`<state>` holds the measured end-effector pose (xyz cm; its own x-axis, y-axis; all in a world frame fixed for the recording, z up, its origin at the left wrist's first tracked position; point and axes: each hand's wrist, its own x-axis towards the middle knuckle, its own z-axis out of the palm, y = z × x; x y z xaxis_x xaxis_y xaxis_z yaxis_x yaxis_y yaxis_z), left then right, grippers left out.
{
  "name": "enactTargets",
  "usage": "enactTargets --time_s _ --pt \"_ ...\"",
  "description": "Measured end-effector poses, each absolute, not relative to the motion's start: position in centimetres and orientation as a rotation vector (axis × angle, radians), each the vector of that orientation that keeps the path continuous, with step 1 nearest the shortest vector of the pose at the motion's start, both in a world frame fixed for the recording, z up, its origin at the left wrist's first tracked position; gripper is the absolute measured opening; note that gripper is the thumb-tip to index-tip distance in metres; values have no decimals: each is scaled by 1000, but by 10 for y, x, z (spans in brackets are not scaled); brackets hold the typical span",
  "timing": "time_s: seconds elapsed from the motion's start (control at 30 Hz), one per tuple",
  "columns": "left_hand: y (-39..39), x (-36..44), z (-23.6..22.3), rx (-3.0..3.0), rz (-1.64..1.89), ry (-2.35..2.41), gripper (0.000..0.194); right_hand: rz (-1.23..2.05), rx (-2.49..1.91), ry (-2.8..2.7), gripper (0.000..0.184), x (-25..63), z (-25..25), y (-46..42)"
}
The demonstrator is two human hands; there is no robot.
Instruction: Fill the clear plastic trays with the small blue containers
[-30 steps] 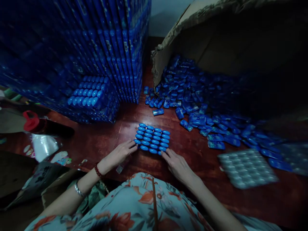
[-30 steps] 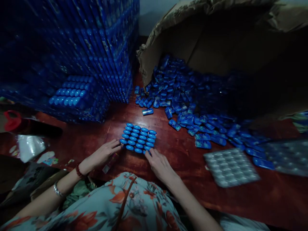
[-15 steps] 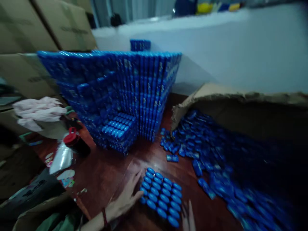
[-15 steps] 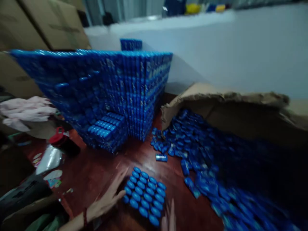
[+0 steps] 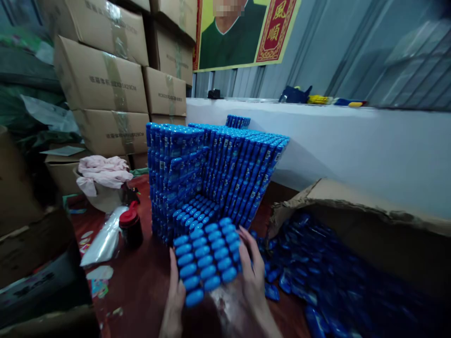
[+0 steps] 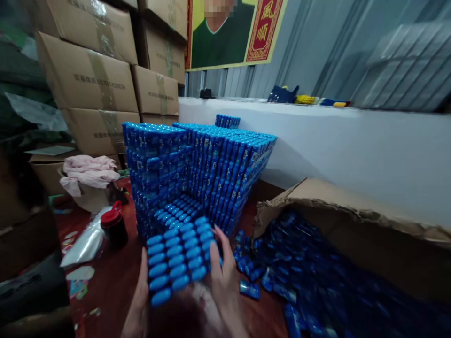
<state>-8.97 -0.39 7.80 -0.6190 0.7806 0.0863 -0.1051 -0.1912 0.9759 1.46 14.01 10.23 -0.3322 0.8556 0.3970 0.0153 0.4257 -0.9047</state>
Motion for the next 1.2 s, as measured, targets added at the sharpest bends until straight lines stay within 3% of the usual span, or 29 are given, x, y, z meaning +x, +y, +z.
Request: enactTargets --time_s 0.1,0.17,0.23,0.33,0.53,0.6,0.8,1.0,1.2 --pt "30 -110 101 786 2178 1537 71 1043 -494 -1657 40 -55 161 194" --pt "49 -117 109 858 2204 1697 75 974 -423 -1623 40 -90 184 218" --pt "65 -123 107 986 2081 1933 81 924 -455 -1557 40 -108 187 225" --pt "79 -129 92 1247 1897 2186 82 868 -551 -1489 38 -102 152 210" --pt "52 -116 47 1659 1974 2233 75 573 -888 -1719 31 -5 26 177" --pt "35 -100 17 1867 1795 2036 67 388 -1102 -1802 29 45 1 189" --pt "14 -54 -73 2029 1011 1473 48 98 -1656 -1615 30 234 11 208" --pt "156 -37 -49 1978 1052 1452 44 -354 -2296 -1495 45 331 9 64" --pt "321 -26 -18 1955 997 1804 49 -223 -2403 -1426 71 353 -56 -54"
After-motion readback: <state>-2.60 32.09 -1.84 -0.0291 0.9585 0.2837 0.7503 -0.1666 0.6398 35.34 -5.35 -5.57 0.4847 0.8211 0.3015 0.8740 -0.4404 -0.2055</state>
